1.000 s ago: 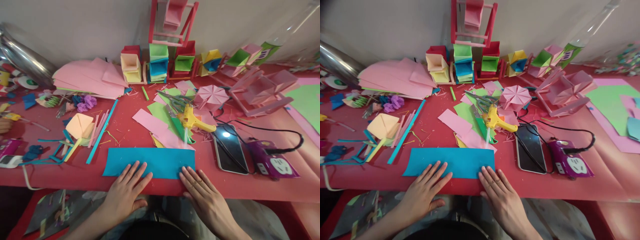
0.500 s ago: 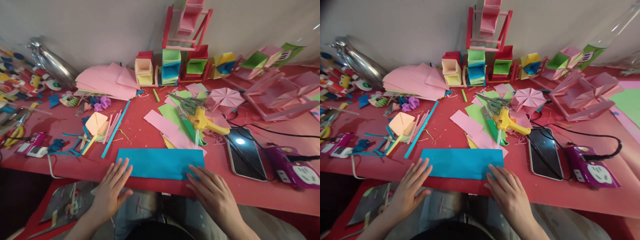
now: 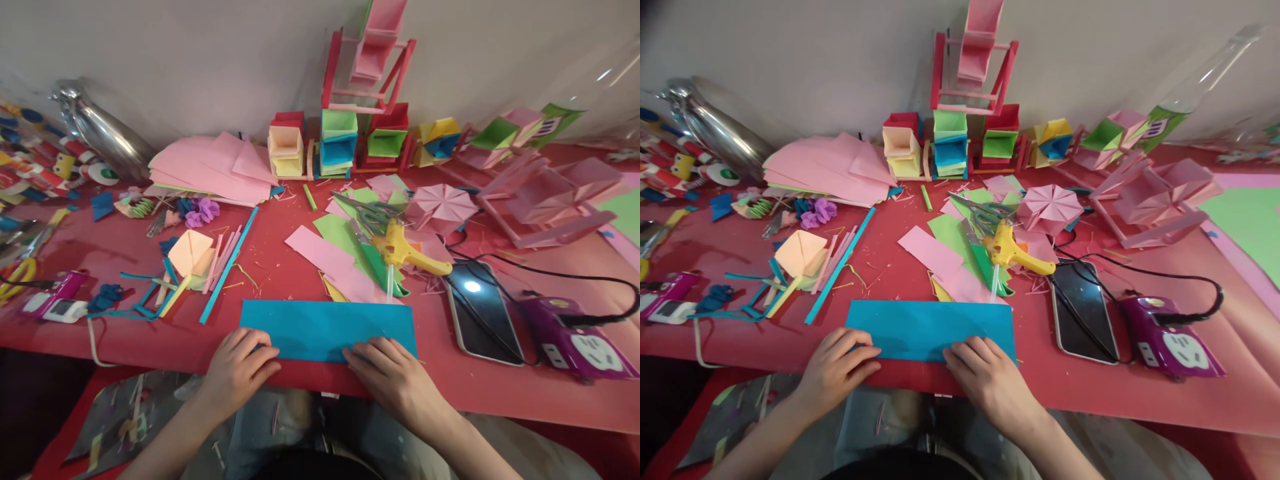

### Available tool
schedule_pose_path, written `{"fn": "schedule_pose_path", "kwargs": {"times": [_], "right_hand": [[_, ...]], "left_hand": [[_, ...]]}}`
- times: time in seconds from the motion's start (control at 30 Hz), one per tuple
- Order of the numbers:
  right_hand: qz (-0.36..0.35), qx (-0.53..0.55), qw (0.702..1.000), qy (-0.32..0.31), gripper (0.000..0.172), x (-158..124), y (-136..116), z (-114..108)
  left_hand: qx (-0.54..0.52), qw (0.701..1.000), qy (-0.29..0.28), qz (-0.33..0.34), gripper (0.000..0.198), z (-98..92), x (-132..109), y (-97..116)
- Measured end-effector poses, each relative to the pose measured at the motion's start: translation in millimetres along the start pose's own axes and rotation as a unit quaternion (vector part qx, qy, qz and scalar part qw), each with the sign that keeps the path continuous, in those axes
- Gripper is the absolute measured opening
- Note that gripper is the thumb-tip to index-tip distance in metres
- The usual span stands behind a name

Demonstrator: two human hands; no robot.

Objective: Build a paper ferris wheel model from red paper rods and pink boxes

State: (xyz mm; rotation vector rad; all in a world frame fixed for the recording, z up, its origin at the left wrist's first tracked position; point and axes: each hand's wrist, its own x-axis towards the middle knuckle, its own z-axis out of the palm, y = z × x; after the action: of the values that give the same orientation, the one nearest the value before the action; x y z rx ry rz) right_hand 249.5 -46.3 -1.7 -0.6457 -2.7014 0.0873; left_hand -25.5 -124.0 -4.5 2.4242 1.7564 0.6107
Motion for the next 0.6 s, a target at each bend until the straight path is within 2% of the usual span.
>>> {"fn": "schedule_pose_path", "kwargs": {"times": [0.2,0.37,0.6], "right_hand": [[0.017,0.025,1.000,0.002,0.025,1.9,2.3,1.8],[0.015,0.036,0.999,-0.002,0.027,7.1,1.3,-0.1],[0.158,-0.042,0.986,-0.013,0.037,19.0,-5.2,5.4]], "left_hand": [[-0.035,0.999,-0.016,0.035,0.015,2.0,9.4,-4.4],[-0.014,0.998,-0.024,0.048,0.019,0.6,10.7,-8.0],[0.045,0.996,-0.073,0.011,0.032,-3.1,19.0,-3.9]]}}
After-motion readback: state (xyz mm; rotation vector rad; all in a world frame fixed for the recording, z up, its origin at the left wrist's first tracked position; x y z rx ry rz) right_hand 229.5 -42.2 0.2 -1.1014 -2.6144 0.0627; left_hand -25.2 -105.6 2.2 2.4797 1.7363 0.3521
